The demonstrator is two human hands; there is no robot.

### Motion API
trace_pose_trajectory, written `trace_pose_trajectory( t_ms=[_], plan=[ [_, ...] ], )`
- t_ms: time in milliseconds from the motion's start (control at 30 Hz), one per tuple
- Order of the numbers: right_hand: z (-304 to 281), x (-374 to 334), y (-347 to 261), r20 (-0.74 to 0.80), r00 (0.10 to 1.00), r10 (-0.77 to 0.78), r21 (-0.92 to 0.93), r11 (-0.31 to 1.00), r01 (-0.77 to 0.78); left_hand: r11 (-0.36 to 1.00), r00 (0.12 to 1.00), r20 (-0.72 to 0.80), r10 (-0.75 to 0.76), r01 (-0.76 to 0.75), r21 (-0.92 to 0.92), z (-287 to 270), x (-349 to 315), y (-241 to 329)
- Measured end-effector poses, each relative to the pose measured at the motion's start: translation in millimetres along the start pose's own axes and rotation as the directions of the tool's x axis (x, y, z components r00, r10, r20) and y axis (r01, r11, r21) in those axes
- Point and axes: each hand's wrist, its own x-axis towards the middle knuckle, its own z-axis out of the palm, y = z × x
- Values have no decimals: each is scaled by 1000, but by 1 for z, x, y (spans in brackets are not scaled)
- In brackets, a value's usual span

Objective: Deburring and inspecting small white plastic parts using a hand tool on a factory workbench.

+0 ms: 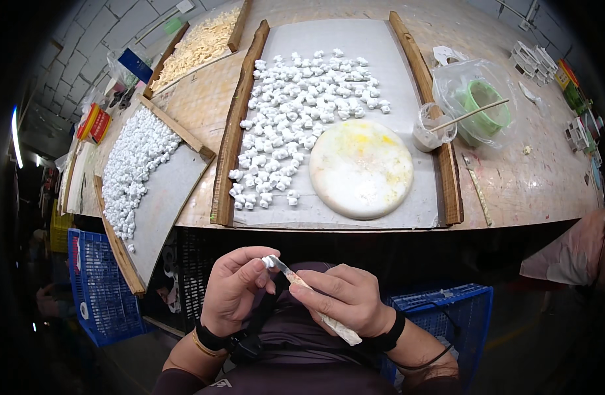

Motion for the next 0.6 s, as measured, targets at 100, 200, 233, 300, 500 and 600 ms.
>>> trace_pose_trajectory(
  t_ms=[100, 200, 233, 300, 500, 600],
  plan=[
    [2, 2, 1, -14, 1000, 14, -36, 999, -14, 1000, 1000, -2, -9, 9, -18, 0, 0, 0],
    [3, 4, 2, -57, 998, 28, -38, 999, -30, 1000, 1000, -4, -6, 6, -26, 0, -1, -1],
    [3, 3, 2, -63, 997, 33, -34, 999, -36, 1000, 1000, -6, -2, 2, -28, 0, -1, 0],
    [2, 2, 2, -74, 996, 44, -27, 999, -46, 1000, 1000, -18, 12, -12, 0, -1, 0, 0],
    [1, -3, 4, -88, 994, 62, -23, 998, -64, 997, 998, -48, 50, -47, 64, -1, 2, -1],
    [0, -6, 3, -103, 991, 89, -12, 996, -91, 998, 998, -51, 39, -36, 59, -1, 3, 1]
  ],
)
